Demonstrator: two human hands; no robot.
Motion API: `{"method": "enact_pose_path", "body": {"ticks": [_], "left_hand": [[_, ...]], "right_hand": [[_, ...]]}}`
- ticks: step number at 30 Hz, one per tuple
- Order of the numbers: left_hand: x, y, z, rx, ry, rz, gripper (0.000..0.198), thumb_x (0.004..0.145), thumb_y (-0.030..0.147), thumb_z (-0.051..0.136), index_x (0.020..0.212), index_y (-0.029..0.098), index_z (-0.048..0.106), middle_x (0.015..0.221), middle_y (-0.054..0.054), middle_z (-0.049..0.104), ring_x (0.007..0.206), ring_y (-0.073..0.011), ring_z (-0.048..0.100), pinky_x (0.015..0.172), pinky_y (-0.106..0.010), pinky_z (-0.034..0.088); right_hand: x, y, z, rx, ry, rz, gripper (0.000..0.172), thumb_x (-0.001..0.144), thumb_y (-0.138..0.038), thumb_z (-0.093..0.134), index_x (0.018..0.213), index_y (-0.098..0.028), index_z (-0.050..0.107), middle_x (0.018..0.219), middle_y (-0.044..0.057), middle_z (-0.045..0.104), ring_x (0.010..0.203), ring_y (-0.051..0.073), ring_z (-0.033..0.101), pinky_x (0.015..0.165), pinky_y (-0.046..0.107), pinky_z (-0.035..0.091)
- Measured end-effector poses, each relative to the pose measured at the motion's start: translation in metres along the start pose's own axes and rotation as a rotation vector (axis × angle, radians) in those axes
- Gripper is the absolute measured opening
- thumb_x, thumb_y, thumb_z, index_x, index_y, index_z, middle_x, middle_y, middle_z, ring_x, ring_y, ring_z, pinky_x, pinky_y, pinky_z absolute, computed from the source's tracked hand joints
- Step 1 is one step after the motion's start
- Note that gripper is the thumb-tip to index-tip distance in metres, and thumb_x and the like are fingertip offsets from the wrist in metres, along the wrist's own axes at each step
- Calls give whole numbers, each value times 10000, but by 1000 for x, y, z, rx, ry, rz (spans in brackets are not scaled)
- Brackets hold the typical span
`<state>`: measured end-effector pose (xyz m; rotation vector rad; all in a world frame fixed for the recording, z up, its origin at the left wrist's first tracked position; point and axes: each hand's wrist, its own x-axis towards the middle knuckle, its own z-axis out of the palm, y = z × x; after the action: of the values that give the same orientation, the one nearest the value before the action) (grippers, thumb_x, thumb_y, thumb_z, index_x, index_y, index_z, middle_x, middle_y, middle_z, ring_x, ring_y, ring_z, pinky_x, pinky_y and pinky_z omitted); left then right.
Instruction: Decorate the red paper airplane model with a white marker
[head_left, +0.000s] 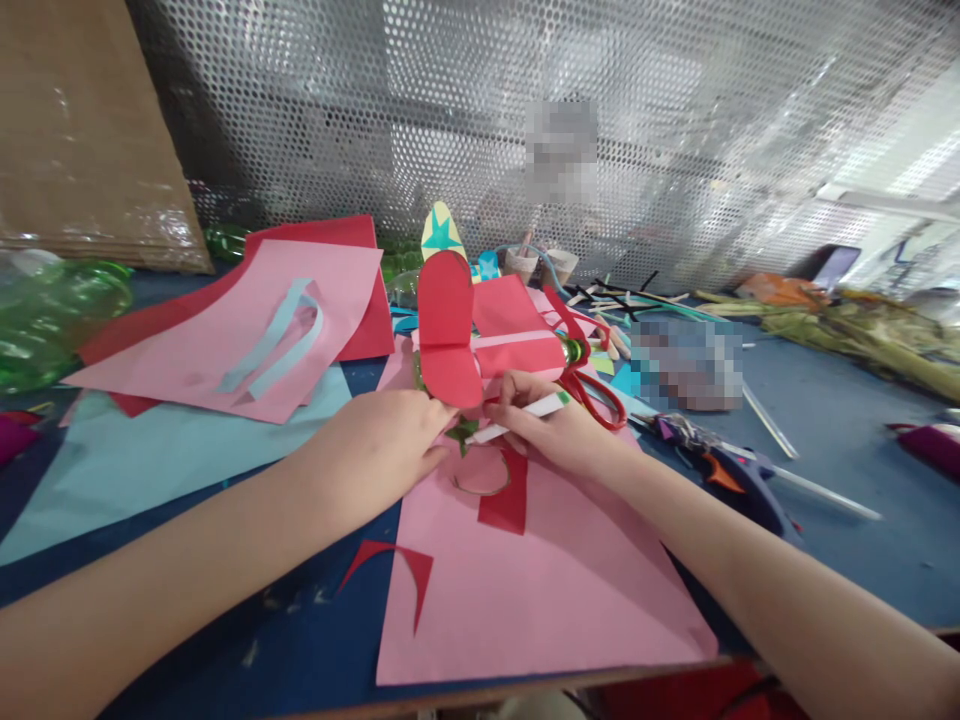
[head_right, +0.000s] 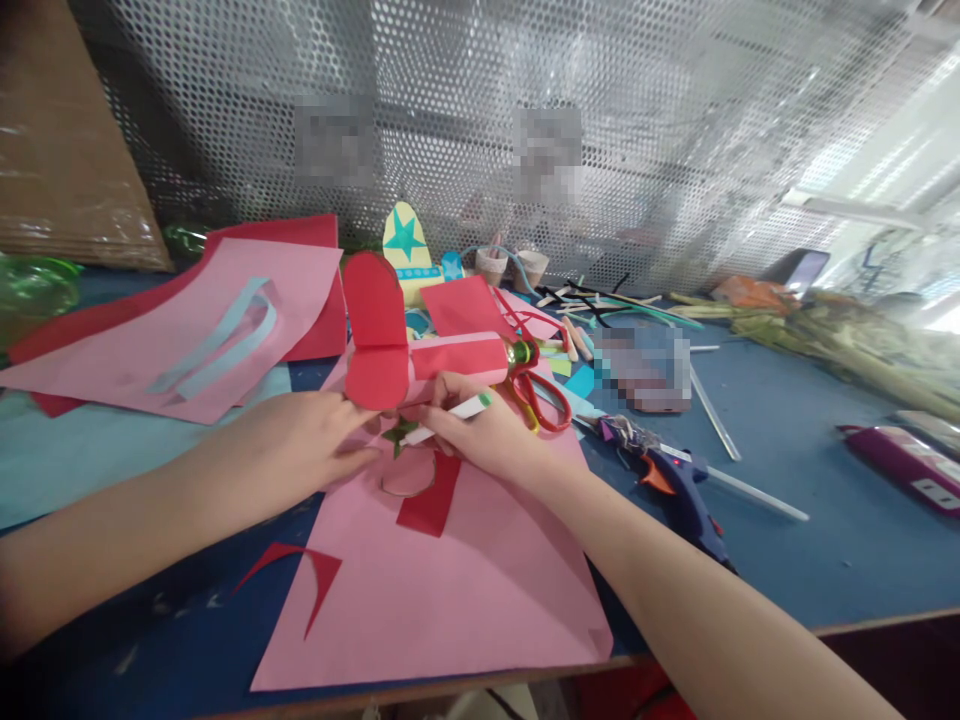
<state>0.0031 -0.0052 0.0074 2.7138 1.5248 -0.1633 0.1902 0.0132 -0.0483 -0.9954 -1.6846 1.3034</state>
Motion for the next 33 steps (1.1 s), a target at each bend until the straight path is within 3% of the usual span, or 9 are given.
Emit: {"method": "enact_pose_path", "body": {"ticks": [33], "left_hand": [[1, 1, -2, -5, -28, -10, 121, 864, 221, 521, 951, 189, 599, 827, -48, 669, 695, -218, 652, 503, -270, 341]], "right_hand": [[0, 4, -1, 4, 1, 12, 228, 814, -216, 542, 650, -220, 384, 453, -94, 414, 421, 81, 339, 440, 228, 255]]}}
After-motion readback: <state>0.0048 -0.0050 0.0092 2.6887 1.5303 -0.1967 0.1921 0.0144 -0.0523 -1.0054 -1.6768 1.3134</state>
